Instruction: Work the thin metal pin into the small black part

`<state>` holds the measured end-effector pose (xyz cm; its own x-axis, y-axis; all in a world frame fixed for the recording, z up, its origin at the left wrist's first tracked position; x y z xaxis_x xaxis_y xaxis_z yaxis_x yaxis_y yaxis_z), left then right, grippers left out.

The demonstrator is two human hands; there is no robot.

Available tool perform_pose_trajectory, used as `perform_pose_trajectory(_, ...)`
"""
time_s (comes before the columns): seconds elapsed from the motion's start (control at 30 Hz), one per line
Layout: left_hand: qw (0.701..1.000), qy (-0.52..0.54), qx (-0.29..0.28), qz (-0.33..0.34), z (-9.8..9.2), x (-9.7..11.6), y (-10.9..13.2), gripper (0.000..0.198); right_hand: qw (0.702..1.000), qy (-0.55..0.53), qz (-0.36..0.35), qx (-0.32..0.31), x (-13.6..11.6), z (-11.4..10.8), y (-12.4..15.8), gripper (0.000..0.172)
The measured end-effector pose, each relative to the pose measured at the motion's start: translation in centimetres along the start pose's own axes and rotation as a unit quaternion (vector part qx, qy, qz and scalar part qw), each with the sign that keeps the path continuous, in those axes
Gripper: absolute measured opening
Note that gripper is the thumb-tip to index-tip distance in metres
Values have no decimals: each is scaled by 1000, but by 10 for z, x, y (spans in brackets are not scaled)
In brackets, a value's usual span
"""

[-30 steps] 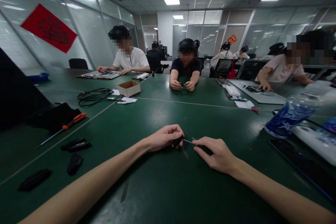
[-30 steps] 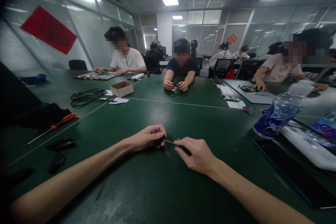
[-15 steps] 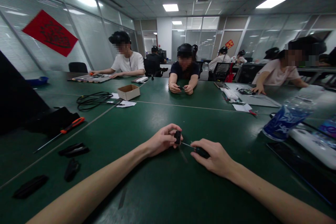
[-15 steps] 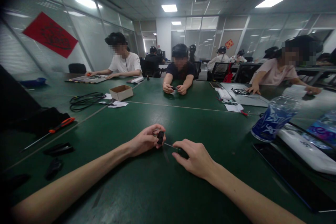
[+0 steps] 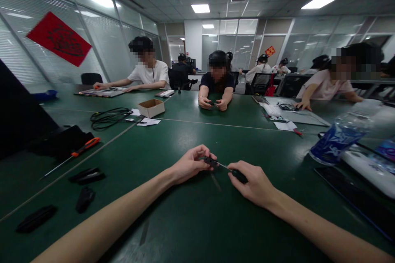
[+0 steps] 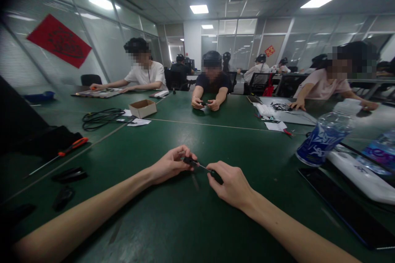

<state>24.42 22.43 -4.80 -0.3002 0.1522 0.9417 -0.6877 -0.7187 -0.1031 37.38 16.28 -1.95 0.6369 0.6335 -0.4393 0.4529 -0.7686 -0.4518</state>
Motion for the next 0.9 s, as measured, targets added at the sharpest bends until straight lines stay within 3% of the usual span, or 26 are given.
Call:
perform_pose_trajectory(0.63,1000,19,10,-5,-3,-1,-1,30,1000,0,15,-7,-1,0,-1,26)
perform_pose_trajectory(0.9,999,22,14,-23,-6,-3,-1,31,999,17,39,-3,7,0,1,20)
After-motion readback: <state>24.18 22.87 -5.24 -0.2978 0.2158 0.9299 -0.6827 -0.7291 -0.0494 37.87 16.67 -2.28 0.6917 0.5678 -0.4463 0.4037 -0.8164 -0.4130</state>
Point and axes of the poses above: each hand's wrist, its own y-axis away from the middle knuckle, its own z-axis out of the palm, x = y × z, the point moved 9 cm from there along -y, towards the middle knuckle, and after that the axes turned 3 degrees about -y, right-handed, at the moved point
